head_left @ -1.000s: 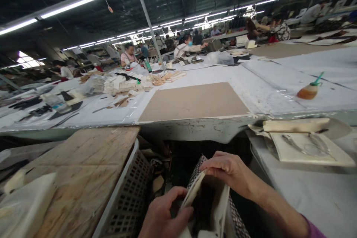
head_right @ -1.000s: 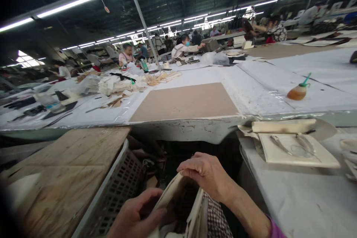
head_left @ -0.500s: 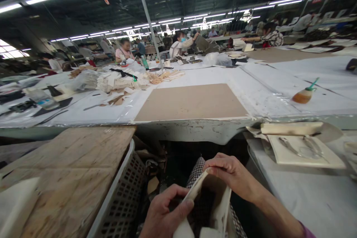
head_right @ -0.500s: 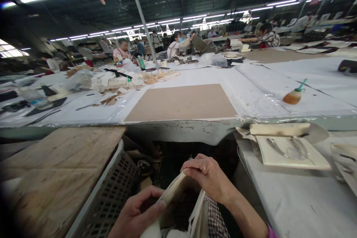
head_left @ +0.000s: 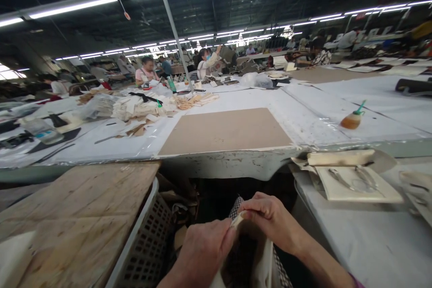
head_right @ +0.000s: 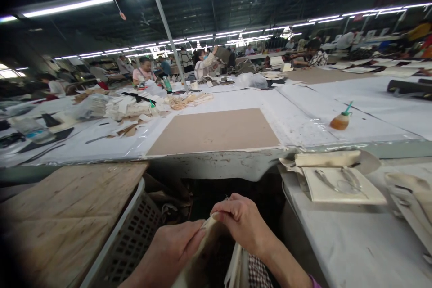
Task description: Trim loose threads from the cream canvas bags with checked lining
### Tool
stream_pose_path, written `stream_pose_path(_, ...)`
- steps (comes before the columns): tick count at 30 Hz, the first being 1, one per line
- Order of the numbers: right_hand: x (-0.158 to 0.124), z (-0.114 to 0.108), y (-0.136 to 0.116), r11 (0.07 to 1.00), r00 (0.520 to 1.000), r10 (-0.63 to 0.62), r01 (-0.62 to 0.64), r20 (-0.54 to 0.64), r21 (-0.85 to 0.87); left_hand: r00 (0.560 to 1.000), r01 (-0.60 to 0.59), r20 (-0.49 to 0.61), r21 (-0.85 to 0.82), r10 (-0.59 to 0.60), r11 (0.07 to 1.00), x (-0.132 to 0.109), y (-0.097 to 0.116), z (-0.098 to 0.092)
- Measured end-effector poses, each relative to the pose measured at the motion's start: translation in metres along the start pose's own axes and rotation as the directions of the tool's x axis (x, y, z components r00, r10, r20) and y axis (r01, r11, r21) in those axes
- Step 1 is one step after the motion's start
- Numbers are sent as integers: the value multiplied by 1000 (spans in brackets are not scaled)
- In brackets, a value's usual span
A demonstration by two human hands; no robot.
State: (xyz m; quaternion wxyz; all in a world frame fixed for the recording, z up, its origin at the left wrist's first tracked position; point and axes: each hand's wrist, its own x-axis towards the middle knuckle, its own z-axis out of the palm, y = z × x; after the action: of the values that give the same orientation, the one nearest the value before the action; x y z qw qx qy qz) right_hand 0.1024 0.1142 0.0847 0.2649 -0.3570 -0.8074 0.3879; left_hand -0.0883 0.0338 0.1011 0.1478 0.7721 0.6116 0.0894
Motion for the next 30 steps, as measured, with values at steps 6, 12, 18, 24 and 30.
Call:
stream_pose_path(6,-6,2,0,1000,999,-20,20,-32,-8,985,-174,80,352,156,919,20,16,2)
stream_pose_path(12,-4,-4,10,999,1000,12,-12,-8,35,978,-189,154,373,140,909,19,12,-1)
stream_pose_path(18,1,-2,14,999,1000,25,-25,-11,40,962,2,253,370,-103,929,-7,1,-12)
stream_pose_path(24,4,2,9,999,999,32,-30,-29,40,937,146,277,240,-212,960,-24,3,-10)
stream_pose_path(30,1,1,13,997,997,34,-29,-63,78,968,136,188,178,-169,975,-19,11,2)
